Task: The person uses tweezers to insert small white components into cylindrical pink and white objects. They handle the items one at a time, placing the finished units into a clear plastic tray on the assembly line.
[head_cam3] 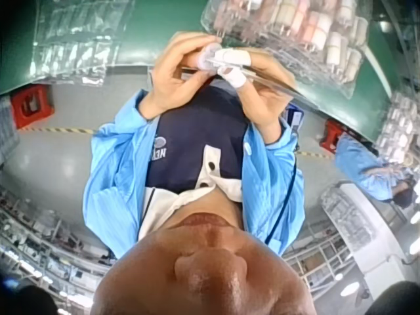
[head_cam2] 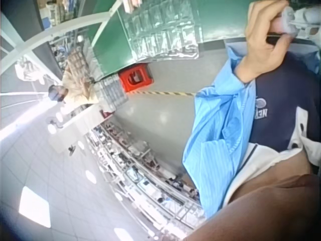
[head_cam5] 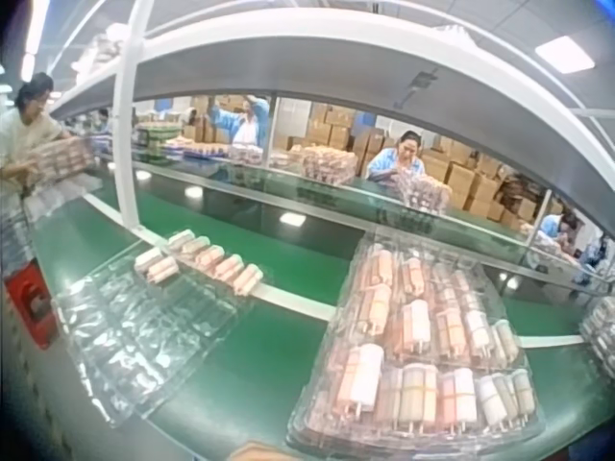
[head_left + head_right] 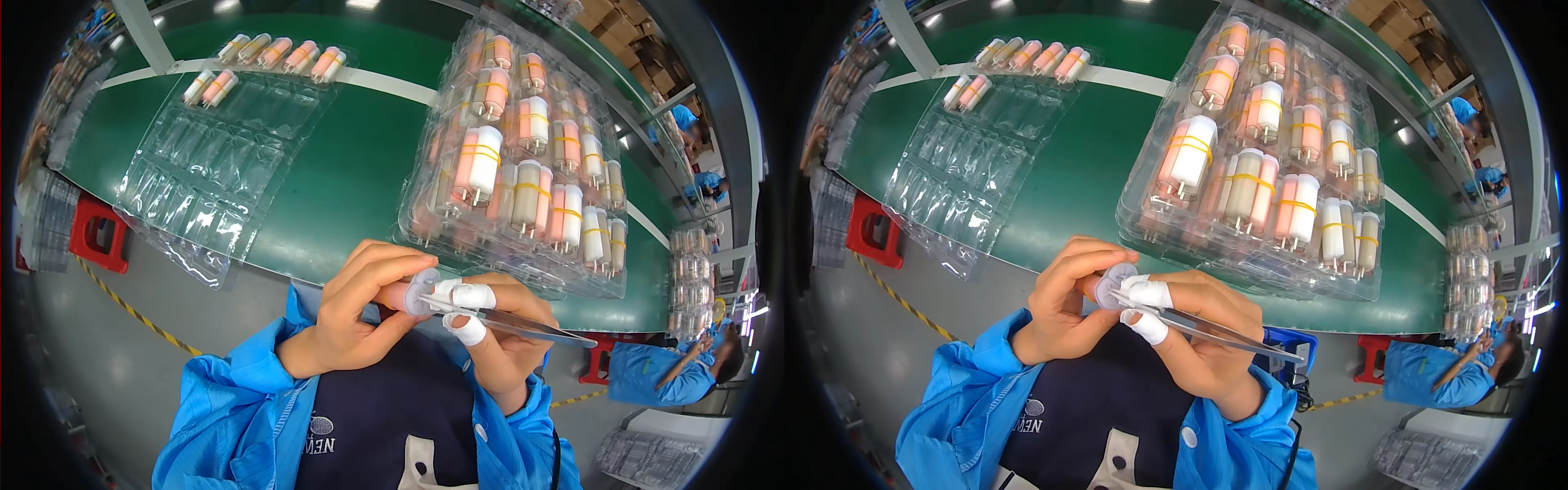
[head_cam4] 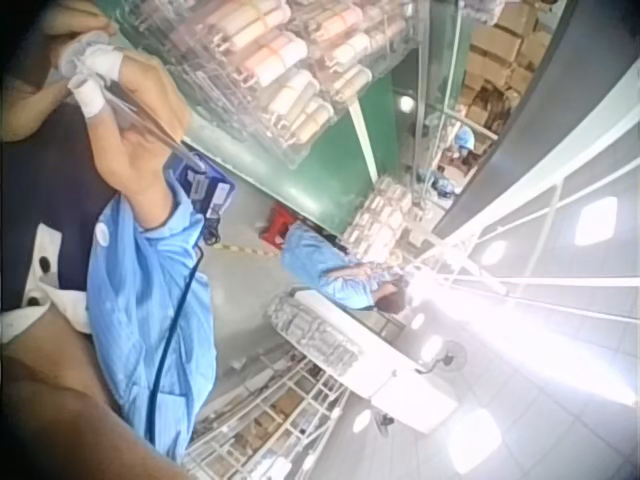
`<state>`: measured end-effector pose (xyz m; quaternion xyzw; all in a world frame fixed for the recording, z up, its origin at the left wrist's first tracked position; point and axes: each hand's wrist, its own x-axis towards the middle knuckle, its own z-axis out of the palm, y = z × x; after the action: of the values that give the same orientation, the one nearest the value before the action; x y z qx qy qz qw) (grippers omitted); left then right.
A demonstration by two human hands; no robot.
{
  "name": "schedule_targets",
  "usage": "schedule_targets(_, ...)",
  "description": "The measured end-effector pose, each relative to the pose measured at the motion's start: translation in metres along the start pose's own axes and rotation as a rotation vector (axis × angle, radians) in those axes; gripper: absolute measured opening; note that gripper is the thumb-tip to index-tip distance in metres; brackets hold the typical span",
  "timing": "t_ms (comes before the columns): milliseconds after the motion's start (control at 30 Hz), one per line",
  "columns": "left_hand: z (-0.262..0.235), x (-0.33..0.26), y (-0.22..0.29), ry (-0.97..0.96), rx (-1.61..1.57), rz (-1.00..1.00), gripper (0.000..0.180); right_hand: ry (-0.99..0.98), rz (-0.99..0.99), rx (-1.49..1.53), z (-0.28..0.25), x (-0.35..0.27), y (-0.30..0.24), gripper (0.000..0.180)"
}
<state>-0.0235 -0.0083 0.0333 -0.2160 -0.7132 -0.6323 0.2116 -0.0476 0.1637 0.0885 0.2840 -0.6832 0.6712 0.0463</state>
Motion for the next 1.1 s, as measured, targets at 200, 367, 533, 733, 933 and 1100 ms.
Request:
schedule_targets(200,-0.001,-0.001,0.0,0.008,0.016,-0.018,0.052,0.01,0.026,0.002,0.002,-0.001,0.002,0.019)
schedule_targets(367,-0.001,-0.001,0.0,0.022,0.035,-0.033,0.05,0.02,0.029,-0.005,0.004,0.0,0.003,0.017)
schedule_targets(533,-0.002,-0.001,-0.002,0.017,0.052,-0.021,0.05,0.063,0.022,0.057,0.007,-0.003,0.008,0.015)
schedule_targets(733,-0.003,0.001,-0.001,0.02,0.055,-0.022,0.05,0.07,0.021,0.068,0.006,-0.002,0.011,0.015)
schedule_targets(933,-0.001,0.001,-0.003,0.037,0.087,-0.007,0.05,0.026,-0.002,-0.012,0.005,0.001,0.011,0.016)
schedule_targets(1100,-0.003,0.002,-0.004,0.029,0.145,0.036,0.049,-0.079,0.026,-0.137,0.001,0.01,0.002,0.016)
